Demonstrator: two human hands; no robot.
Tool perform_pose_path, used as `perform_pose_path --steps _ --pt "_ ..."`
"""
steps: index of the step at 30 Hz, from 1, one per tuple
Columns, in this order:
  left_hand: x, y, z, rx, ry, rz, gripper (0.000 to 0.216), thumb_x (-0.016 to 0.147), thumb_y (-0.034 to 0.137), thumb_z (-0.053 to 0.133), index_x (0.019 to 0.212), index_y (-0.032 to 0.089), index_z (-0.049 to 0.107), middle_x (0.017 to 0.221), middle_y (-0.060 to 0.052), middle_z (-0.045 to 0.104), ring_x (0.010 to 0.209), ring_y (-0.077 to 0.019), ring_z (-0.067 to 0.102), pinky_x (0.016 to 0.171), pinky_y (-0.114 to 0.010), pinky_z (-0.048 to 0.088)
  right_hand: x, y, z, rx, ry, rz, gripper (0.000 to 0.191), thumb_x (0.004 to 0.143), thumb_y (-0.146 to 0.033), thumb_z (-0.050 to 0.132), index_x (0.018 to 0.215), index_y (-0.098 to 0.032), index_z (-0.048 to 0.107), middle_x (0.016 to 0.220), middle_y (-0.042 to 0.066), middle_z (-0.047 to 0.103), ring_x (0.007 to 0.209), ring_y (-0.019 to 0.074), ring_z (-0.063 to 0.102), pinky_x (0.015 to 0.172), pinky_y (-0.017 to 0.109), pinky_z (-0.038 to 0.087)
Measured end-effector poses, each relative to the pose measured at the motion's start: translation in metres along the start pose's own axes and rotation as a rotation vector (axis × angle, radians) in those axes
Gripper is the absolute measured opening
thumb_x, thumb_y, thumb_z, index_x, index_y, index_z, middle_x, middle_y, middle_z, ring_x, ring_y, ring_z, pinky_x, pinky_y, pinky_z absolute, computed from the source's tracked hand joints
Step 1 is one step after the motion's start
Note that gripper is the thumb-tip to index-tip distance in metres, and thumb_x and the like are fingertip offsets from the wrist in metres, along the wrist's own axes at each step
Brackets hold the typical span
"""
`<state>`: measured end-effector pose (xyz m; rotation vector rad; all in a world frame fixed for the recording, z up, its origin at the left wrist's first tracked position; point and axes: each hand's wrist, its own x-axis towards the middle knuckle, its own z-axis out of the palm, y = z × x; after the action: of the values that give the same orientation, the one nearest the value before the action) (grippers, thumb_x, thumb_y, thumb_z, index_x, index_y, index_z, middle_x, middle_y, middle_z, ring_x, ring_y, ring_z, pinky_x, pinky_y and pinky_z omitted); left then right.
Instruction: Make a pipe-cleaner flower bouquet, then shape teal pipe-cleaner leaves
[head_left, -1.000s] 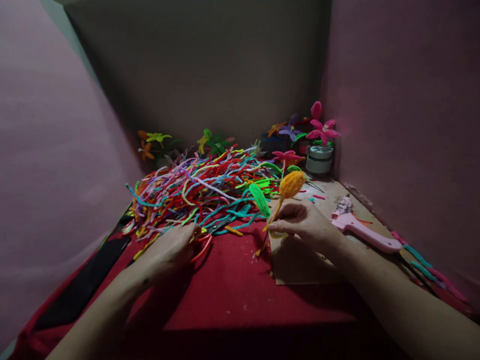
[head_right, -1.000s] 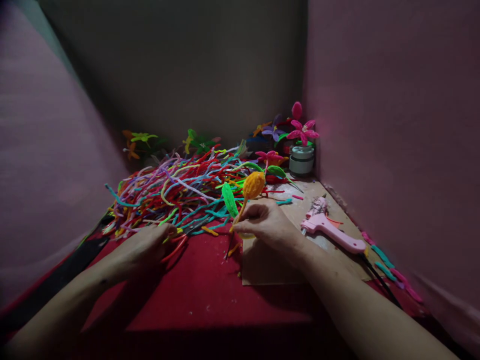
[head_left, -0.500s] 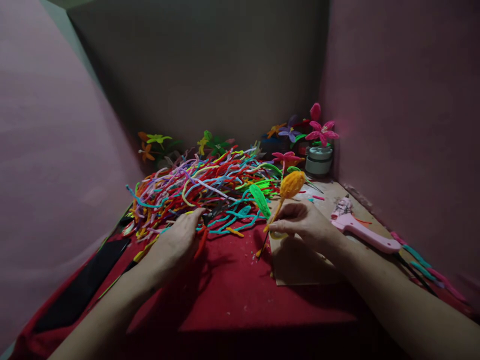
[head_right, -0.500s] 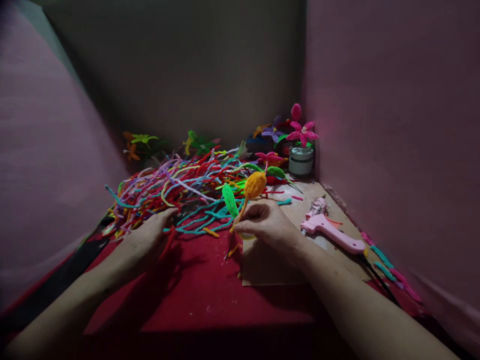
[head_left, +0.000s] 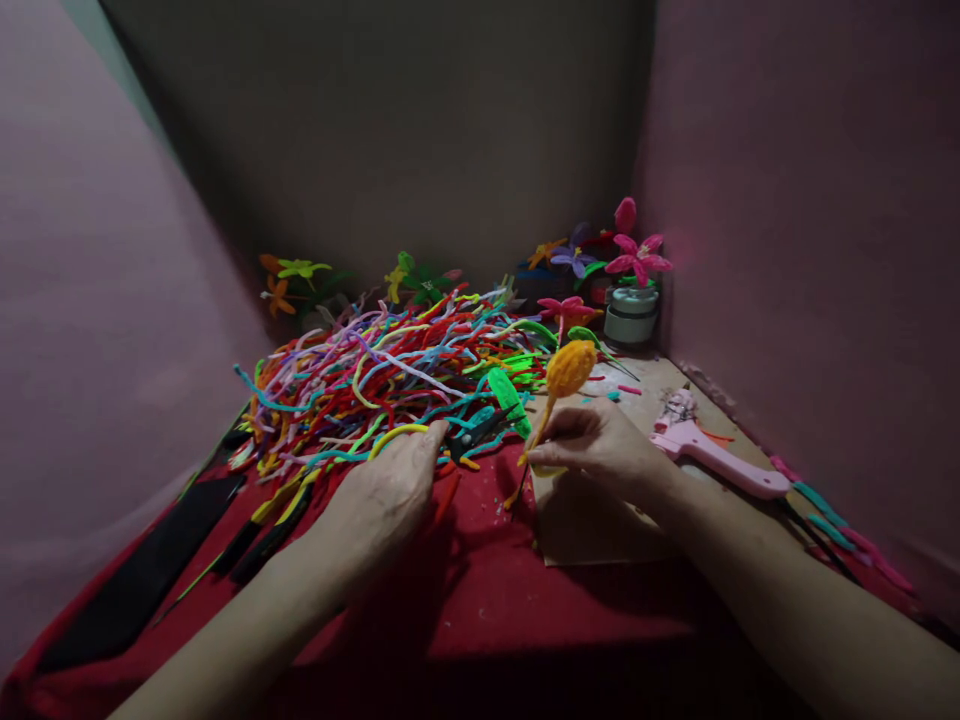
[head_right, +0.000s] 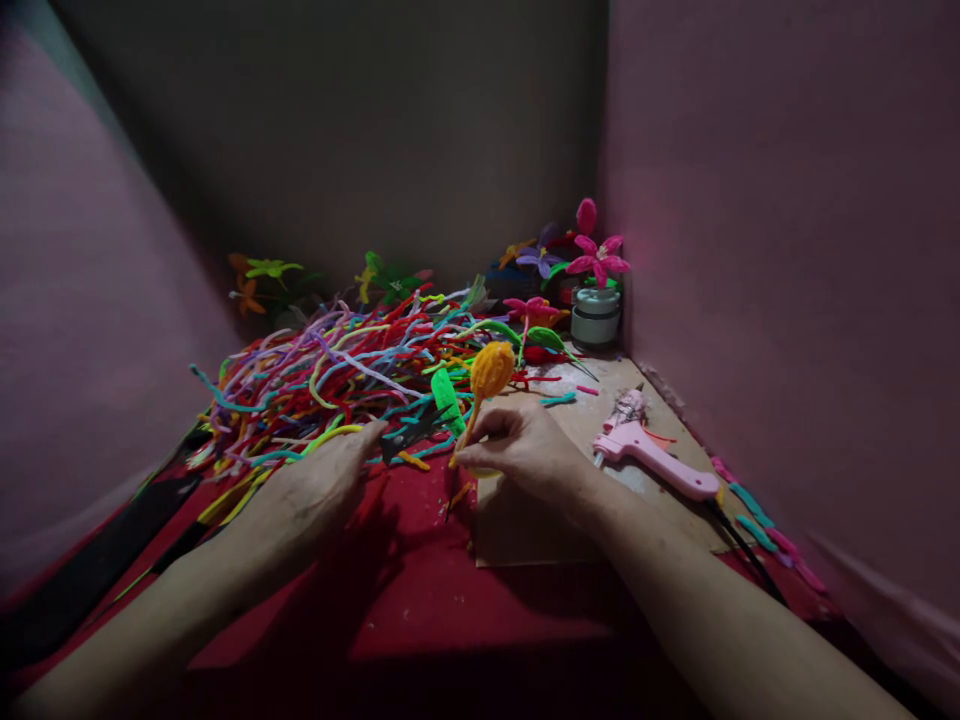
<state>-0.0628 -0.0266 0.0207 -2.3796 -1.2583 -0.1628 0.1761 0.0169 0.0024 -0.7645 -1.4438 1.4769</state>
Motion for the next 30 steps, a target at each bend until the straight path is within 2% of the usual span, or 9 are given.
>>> perform_pose_path --steps 8,14,18,25,30 --pt "0.004 0.005 -0.004 0.002 -0.096 -0.019 0.047 0.078 0.005 0.040 0.125 0.002 0.038 0.107 -0.020 0.059 0.093 -0.0239 0.058 0.074 -0.034 0.051 -0.001 0.000 0.001 -0.109 -0.036 0.003 0.006 0.059 -0.019 0.070 0.063 -0.016 0.066 0.063 0.000 0.060 0.058 0.0087 0.051 0.056 0.023 0.041" --pt "0.004 0.007 -0.009 0.007 -0.185 -0.045 0.047 0.079 0.006 0.037 0.126 0.003 0.037 0.108 -0.019 0.059 0.096 -0.0235 0.058 0.077 -0.035 0.051 -0.002 -0.003 0.001 -0.152 -0.066 -0.012 0.003 0.061 -0.017 0.067 0.064 -0.018 0.068 0.064 0.001 0.061 0.061 0.0103 0.052 0.059 0.025 0.041" --pt "0.006 0.008 -0.012 0.052 -0.202 -0.050 0.047 0.078 0.004 0.035 0.125 0.005 0.039 0.107 -0.019 0.060 0.093 -0.0224 0.060 0.076 -0.034 0.051 -0.001 -0.003 0.001 -0.172 -0.057 -0.021 0.003 0.062 -0.018 0.067 0.064 -0.018 0.068 0.063 0.001 0.060 0.062 0.0110 0.051 0.058 0.025 0.040" --pt "0.009 0.014 -0.020 0.085 -0.255 -0.058 0.048 0.075 0.001 0.036 0.123 0.002 0.042 0.099 -0.018 0.063 0.088 -0.0234 0.062 0.072 -0.033 0.052 -0.002 -0.003 0.001 -0.125 -0.059 -0.012 0.003 0.061 -0.017 0.068 0.064 -0.017 0.068 0.064 0.000 0.060 0.061 0.0099 0.050 0.058 0.024 0.039" --pt "0.005 0.009 -0.010 0.094 -0.235 -0.053 0.053 0.071 -0.002 0.033 0.123 0.001 0.040 0.097 -0.017 0.064 0.080 -0.0222 0.064 0.063 -0.030 0.052 -0.002 -0.004 0.002 -0.133 -0.047 0.000 0.003 0.060 -0.016 0.067 0.062 -0.017 0.067 0.062 -0.001 0.059 0.058 0.0086 0.049 0.056 0.024 0.038"
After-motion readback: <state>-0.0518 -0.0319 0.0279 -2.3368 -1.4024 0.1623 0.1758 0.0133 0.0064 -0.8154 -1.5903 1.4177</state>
